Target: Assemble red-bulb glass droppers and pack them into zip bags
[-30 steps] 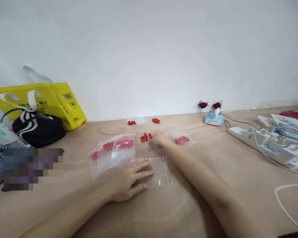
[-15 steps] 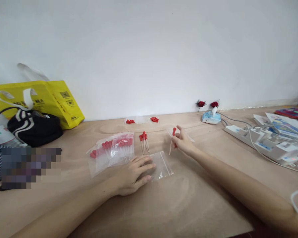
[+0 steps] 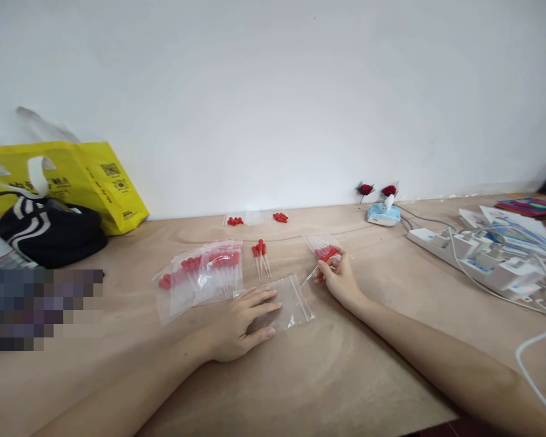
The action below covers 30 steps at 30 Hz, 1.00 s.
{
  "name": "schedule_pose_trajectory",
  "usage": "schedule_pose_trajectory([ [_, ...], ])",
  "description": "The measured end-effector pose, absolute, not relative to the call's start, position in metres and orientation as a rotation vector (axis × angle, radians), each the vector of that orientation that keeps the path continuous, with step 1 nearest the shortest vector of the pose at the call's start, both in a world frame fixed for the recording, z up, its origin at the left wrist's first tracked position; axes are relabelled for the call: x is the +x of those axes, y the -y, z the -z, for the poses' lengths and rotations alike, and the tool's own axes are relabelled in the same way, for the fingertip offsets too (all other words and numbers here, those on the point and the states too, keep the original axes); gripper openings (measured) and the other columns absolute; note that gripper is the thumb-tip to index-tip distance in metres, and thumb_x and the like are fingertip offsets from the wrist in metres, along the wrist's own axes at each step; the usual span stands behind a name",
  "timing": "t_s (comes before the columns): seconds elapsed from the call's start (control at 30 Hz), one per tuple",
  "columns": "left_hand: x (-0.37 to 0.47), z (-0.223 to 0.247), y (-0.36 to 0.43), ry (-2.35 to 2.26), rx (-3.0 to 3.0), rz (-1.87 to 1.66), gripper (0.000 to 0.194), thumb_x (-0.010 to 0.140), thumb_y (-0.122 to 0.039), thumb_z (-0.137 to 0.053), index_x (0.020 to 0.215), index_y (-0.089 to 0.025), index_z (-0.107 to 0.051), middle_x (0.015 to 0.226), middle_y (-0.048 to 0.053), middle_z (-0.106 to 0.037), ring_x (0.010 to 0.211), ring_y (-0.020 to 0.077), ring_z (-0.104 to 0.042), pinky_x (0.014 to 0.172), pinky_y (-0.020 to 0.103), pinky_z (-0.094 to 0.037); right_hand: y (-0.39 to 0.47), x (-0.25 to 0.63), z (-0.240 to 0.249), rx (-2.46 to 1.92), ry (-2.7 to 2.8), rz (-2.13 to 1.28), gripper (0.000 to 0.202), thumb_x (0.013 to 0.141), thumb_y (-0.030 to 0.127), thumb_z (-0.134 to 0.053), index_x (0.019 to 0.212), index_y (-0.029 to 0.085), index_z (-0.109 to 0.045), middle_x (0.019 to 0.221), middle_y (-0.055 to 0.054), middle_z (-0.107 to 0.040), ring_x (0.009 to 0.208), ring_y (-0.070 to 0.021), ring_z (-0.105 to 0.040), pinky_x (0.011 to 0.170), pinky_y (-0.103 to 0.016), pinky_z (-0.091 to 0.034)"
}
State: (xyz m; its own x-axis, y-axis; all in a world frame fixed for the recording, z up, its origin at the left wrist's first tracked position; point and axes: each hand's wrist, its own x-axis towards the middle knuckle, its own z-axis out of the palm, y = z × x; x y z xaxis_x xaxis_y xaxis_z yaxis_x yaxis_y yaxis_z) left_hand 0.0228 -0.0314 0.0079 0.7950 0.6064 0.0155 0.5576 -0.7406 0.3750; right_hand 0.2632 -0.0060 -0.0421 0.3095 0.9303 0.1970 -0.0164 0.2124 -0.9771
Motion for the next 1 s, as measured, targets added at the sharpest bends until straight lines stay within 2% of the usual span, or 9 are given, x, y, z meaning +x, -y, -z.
schedule_pose_trajectory([
  [0.3,0.022,-0.007,0.030,-0.911,2.660,-0.100,0.043,0.085,-0.043,-0.041,0.126,-0.030,-0.042,0.138,0.003,-0.034,0.126,0.0251,-0.029,0.101,0.047,-0.027,0.009,0.261,0.038,-1.101,0.996,-0.851,0.056,0.066,0.037,-0.059,0.106,0.024,-0.022,0.062,0.009,-0.043,0.050,-0.0103,-0.053,0.048,-0.024,-0.049],
  [0.47,0.022,-0.006,0.030,-0.898,2.670,-0.103,0.044,0.085,-0.042,-0.042,0.126,-0.028,-0.041,0.137,0.004,-0.035,0.126,0.0248,-0.029,0.101,0.046,-0.027,0.011,0.259,0.039,-1.074,0.966,-0.957,0.051,0.064,0.040,-0.061,0.098,0.024,-0.026,0.062,0.009,-0.049,0.048,-0.0099,-0.054,0.048,-0.025,-0.049],
  [0.6,0.021,-0.003,0.030,-0.892,2.653,-0.175,0.052,0.085,-0.042,-0.042,0.132,-0.026,-0.030,0.138,0.005,-0.032,0.125,0.0239,-0.030,0.101,0.043,-0.028,0.015,0.265,0.036,-1.099,1.014,-1.156,0.043,0.062,0.045,-0.064,0.086,0.021,-0.037,0.066,0.006,-0.054,0.049,-0.0086,-0.055,0.050,-0.025,-0.047],
  [0.77,0.022,-0.004,0.030,-0.905,2.648,-0.172,0.053,0.085,-0.042,-0.042,0.132,-0.024,-0.029,0.138,0.005,-0.033,0.125,0.0227,-0.030,0.102,0.043,-0.027,0.018,0.280,0.031,-1.122,1.355,-1.357,0.034,0.055,0.038,-0.073,0.072,0.015,-0.053,0.059,0.003,-0.056,0.048,-0.0057,-0.049,0.048,-0.021,-0.041],
  [0.9,0.023,-0.002,0.029,-0.848,2.683,-0.147,0.050,0.086,-0.040,-0.040,0.132,-0.025,-0.030,0.138,0.003,-0.033,0.127,0.0210,-0.027,0.105,0.042,-0.023,0.015,0.284,0.033,-1.118,1.559,-1.358,0.029,0.056,0.035,-0.073,0.071,0.014,-0.062,0.055,0.004,-0.054,0.045,-0.0038,-0.040,0.042,-0.018,-0.029],
  [1.0,0.025,0.001,0.028,-0.821,2.705,-0.133,0.050,0.087,-0.041,-0.039,0.133,-0.024,-0.029,0.139,0.003,-0.032,0.128,0.0202,-0.025,0.105,0.041,-0.023,0.013,0.279,0.036,-1.092,1.669,-1.267,0.028,0.057,0.039,-0.072,0.071,0.015,-0.066,0.057,0.003,-0.055,0.048,-0.0056,-0.041,0.046,-0.019,-0.031],
])
